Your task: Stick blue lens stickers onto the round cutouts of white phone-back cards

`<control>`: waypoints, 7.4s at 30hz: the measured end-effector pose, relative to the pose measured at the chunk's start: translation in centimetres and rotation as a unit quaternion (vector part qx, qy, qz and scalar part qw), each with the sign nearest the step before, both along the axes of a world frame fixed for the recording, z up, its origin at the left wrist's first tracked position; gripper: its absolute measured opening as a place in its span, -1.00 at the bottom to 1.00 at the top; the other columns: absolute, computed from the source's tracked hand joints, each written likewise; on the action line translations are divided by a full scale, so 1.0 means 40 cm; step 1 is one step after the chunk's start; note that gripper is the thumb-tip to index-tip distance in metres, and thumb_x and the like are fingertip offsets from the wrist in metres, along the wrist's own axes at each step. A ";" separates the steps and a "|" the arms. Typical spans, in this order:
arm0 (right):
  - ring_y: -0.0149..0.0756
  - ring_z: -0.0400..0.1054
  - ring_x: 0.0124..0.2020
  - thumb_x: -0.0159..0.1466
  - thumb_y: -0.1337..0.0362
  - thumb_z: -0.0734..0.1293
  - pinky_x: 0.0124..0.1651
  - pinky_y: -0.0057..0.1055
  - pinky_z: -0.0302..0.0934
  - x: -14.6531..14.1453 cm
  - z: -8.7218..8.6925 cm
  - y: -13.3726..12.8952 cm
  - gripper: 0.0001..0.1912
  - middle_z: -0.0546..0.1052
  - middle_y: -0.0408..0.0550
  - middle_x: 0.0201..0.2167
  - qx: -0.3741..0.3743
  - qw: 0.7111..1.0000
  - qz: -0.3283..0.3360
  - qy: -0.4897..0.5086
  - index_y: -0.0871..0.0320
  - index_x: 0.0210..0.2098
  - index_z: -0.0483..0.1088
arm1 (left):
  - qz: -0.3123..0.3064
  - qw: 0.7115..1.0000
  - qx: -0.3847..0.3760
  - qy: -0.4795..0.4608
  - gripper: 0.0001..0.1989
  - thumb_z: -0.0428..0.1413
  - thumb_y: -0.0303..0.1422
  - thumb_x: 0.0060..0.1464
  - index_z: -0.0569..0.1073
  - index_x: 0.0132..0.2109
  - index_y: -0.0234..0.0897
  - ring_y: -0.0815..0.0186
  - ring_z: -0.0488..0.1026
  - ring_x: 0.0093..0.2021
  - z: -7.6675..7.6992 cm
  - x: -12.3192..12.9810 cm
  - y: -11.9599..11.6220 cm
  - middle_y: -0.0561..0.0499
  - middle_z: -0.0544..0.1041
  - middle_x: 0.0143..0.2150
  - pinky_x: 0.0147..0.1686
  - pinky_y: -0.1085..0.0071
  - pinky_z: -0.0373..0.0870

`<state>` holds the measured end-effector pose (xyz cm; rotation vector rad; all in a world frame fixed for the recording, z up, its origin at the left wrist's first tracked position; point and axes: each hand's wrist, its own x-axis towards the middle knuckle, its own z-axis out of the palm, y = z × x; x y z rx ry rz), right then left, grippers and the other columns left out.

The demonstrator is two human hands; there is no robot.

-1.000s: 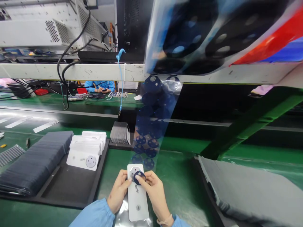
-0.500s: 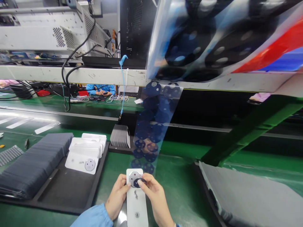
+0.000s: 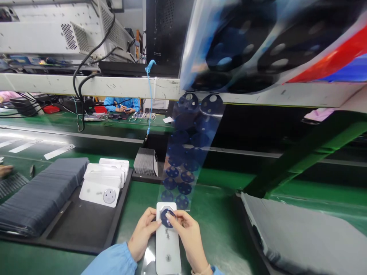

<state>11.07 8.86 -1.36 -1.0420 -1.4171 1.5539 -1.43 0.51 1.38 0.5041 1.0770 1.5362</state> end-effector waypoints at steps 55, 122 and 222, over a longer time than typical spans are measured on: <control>-0.30 0.21 -0.46 0.04 0.10 0.47 -0.35 -0.37 0.12 0.005 0.033 -0.008 -0.75 0.39 -0.15 -0.55 0.048 0.998 -0.030 -0.033 0.16 -0.45 0.49 | -0.033 0.999 -0.005 -0.015 -0.72 0.33 -0.26 -0.06 0.43 -0.26 -0.27 0.33 0.49 -0.35 -0.007 -0.007 0.000 0.00 0.57 -0.24 -0.32 0.46 0.38; -0.32 0.21 -0.51 0.06 0.10 0.46 -0.42 -0.39 0.12 0.003 0.037 -0.016 -0.78 0.45 -0.13 -0.53 0.124 0.988 -0.062 -0.070 0.13 -0.46 0.50 | -0.021 0.998 -0.003 0.053 -0.72 0.29 -0.27 0.01 0.42 -0.19 -0.27 0.25 0.55 -0.28 -0.028 -0.013 0.006 -0.07 0.57 -0.11 -0.29 0.39 0.43; -0.35 0.17 -0.51 0.13 0.14 0.43 -0.40 -0.40 0.12 0.000 0.022 -0.022 -0.81 0.45 -0.15 -0.51 0.143 0.985 -0.059 -0.072 0.13 -0.44 0.46 | -0.040 0.998 -0.005 0.056 -0.70 0.31 -0.26 -0.01 0.50 -0.15 -0.30 0.22 0.54 -0.23 -0.032 -0.026 0.008 -0.11 0.59 -0.12 -0.23 0.38 0.42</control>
